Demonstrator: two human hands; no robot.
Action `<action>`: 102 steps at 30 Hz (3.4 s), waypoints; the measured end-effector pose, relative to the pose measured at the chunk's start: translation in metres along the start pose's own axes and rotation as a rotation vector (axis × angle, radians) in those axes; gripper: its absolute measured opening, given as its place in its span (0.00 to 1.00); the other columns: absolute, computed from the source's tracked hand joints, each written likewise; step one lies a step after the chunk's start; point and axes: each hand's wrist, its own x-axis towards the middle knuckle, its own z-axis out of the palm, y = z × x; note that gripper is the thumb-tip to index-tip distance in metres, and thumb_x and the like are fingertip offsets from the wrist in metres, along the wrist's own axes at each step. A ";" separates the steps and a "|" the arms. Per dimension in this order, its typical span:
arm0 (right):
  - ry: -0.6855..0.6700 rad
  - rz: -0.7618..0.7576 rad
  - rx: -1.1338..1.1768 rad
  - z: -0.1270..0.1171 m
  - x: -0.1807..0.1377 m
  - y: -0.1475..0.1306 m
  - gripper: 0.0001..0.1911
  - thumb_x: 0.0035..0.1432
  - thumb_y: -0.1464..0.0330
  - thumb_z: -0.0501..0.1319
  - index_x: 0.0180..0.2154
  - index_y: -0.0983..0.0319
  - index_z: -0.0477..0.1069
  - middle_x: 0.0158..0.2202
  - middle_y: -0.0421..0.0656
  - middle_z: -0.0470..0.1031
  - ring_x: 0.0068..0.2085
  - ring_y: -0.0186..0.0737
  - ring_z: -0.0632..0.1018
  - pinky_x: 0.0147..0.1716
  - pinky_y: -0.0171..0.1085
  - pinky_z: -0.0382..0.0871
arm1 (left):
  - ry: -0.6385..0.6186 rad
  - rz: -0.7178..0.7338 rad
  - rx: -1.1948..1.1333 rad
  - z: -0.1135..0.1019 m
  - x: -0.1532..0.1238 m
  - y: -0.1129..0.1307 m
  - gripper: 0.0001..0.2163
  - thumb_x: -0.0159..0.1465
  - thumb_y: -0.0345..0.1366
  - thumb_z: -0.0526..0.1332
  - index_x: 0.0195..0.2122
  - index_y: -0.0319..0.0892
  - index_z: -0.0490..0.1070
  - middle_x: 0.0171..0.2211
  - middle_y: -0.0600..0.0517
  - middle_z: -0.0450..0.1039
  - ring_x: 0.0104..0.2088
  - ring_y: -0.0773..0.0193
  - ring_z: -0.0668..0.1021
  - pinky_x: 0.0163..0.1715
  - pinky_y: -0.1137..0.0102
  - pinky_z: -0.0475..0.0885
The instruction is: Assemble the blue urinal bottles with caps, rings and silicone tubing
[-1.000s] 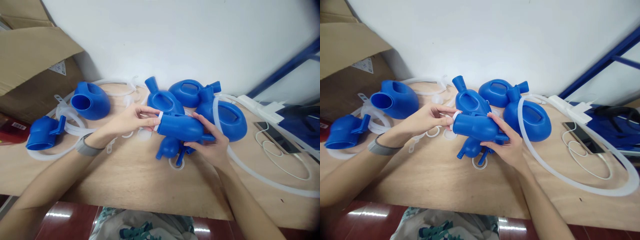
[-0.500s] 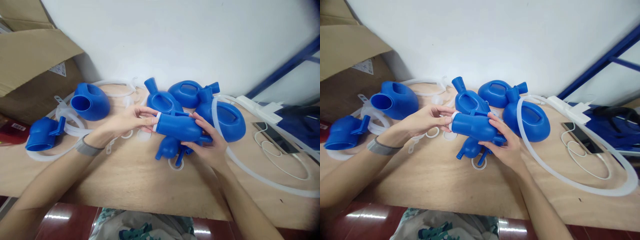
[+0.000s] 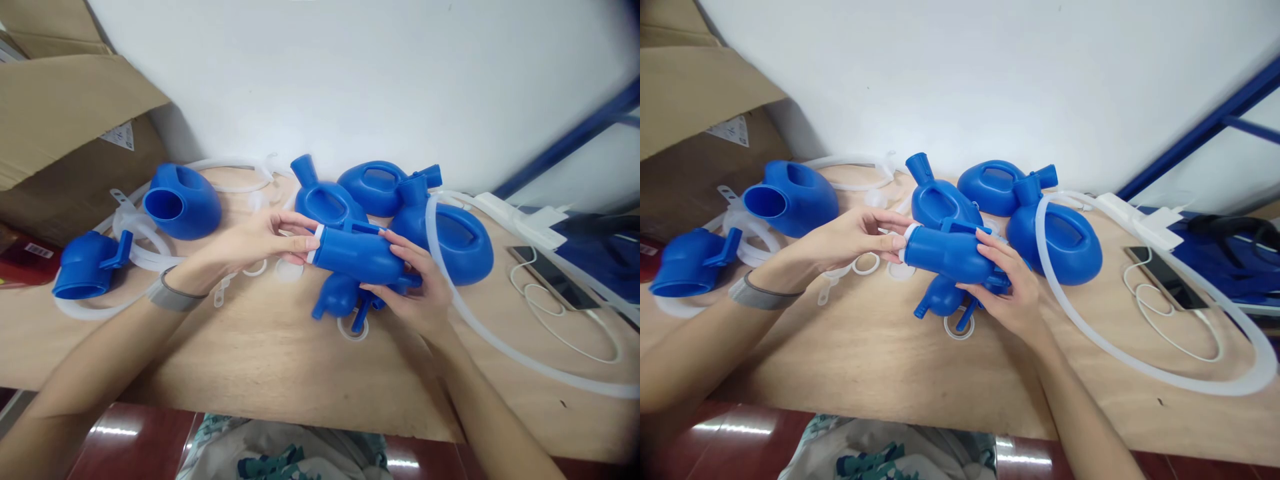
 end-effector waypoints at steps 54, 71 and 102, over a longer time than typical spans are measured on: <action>-0.021 0.176 0.021 -0.002 0.000 -0.007 0.38 0.54 0.61 0.80 0.64 0.50 0.74 0.63 0.46 0.79 0.62 0.58 0.80 0.55 0.51 0.83 | 0.011 0.632 0.576 0.004 -0.011 -0.001 0.27 0.62 0.43 0.77 0.62 0.50 0.78 0.58 0.45 0.81 0.50 0.53 0.85 0.46 0.66 0.84; -0.253 0.381 0.321 -0.016 0.002 0.011 0.35 0.57 0.35 0.65 0.54 0.50 0.82 0.53 0.46 0.85 0.54 0.61 0.85 0.54 0.55 0.81 | -0.061 0.735 0.722 0.019 -0.031 0.020 0.24 0.63 0.43 0.75 0.60 0.50 0.80 0.58 0.47 0.81 0.59 0.49 0.82 0.61 0.59 0.79; -0.262 0.663 0.536 -0.006 -0.005 0.008 0.36 0.46 0.35 0.73 0.43 0.58 0.82 0.31 0.46 0.85 0.27 0.51 0.85 0.22 0.44 0.82 | -0.055 0.766 0.934 0.015 -0.033 0.013 0.27 0.70 0.53 0.65 0.65 0.42 0.75 0.46 0.45 0.80 0.41 0.59 0.81 0.44 0.66 0.78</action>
